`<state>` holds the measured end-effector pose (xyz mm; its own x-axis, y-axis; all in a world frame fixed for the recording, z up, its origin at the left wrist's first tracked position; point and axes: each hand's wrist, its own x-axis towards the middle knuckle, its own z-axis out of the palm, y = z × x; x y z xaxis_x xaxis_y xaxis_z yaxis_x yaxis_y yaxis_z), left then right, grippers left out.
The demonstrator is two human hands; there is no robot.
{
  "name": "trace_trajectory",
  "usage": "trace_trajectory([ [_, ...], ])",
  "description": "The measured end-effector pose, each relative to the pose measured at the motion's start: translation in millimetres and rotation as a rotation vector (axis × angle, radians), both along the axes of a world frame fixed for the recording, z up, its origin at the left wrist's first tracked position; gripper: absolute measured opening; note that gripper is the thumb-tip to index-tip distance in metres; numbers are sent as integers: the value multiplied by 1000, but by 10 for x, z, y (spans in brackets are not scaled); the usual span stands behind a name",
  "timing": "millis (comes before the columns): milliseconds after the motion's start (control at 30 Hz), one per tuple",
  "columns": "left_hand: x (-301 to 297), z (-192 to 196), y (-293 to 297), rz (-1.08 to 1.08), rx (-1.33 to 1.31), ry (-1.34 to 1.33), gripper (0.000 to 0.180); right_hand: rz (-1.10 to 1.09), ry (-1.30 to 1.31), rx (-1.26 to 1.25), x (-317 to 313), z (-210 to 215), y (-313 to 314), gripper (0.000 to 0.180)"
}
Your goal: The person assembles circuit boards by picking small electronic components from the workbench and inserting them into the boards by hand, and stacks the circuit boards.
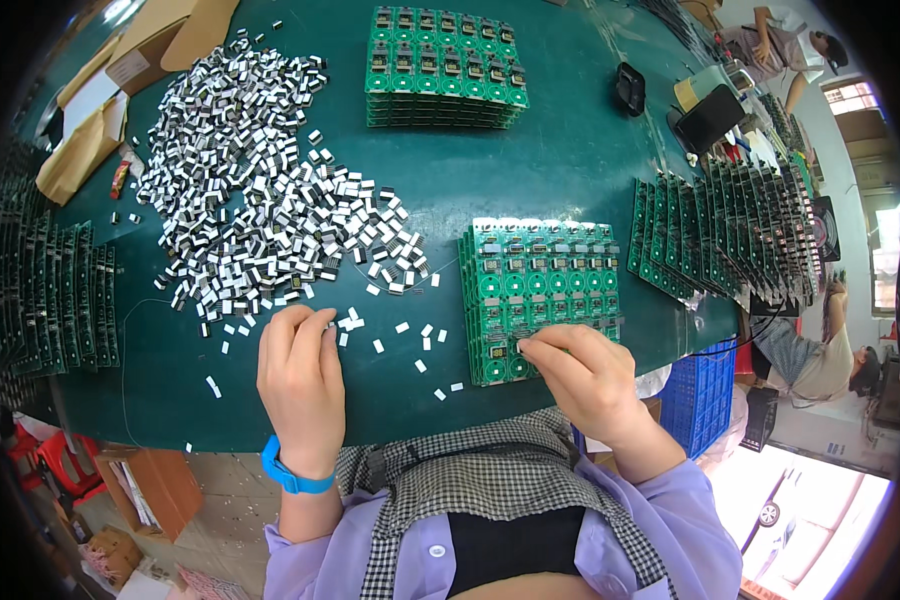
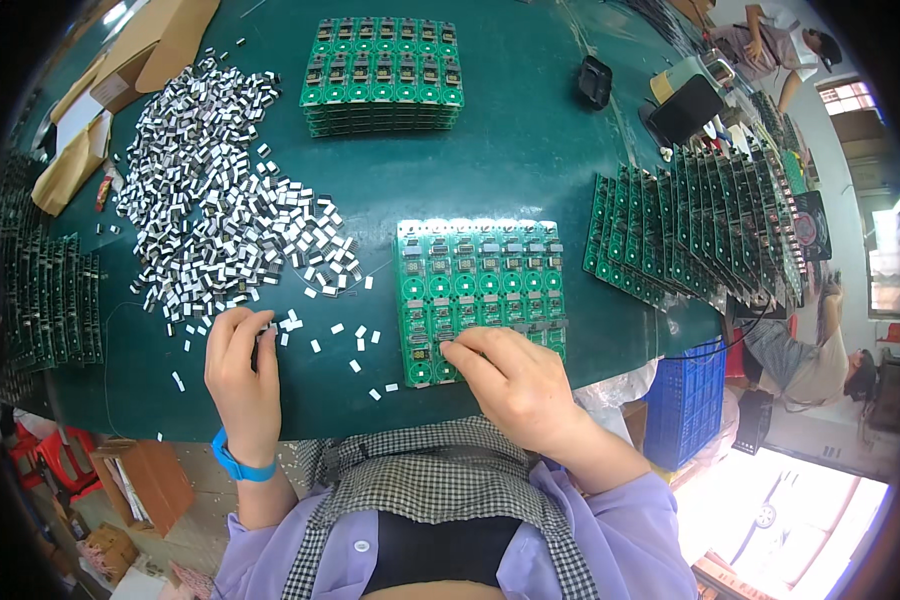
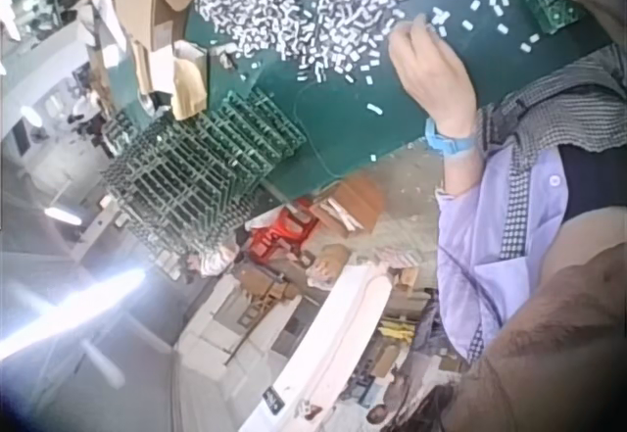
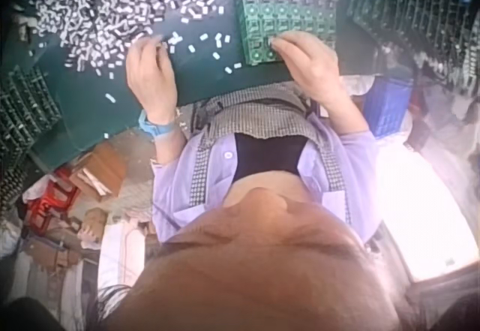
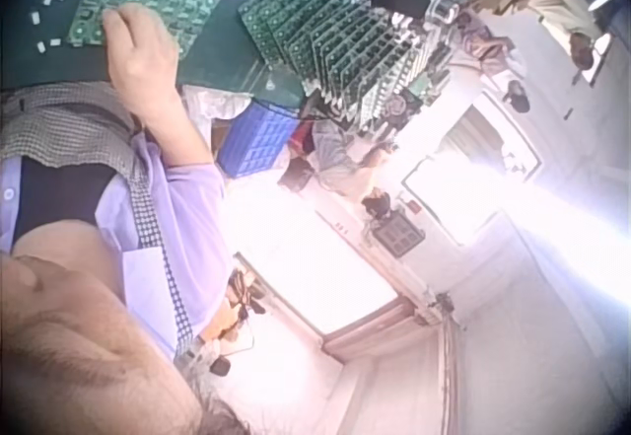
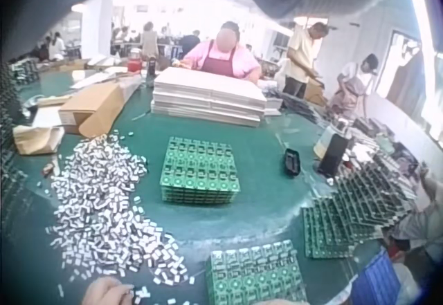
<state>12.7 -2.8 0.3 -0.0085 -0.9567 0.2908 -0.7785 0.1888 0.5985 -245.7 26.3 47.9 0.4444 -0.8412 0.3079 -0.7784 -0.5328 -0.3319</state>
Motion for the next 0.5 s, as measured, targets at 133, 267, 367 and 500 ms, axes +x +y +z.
trace_trajectory([
  [133,-48,117,66,-65,82,352,12,1,18,-7,7,8,6,33],
  [267,-235,92,194,-339,307,929,17,-51,0,44,28,42,50,29],
  [367,-383,112,283,-506,462,1085,21,-60,-262,182,159,117,117,27],
  [500,-585,129,428,-403,498,1291,19,-40,-528,288,215,-3,237,26],
])
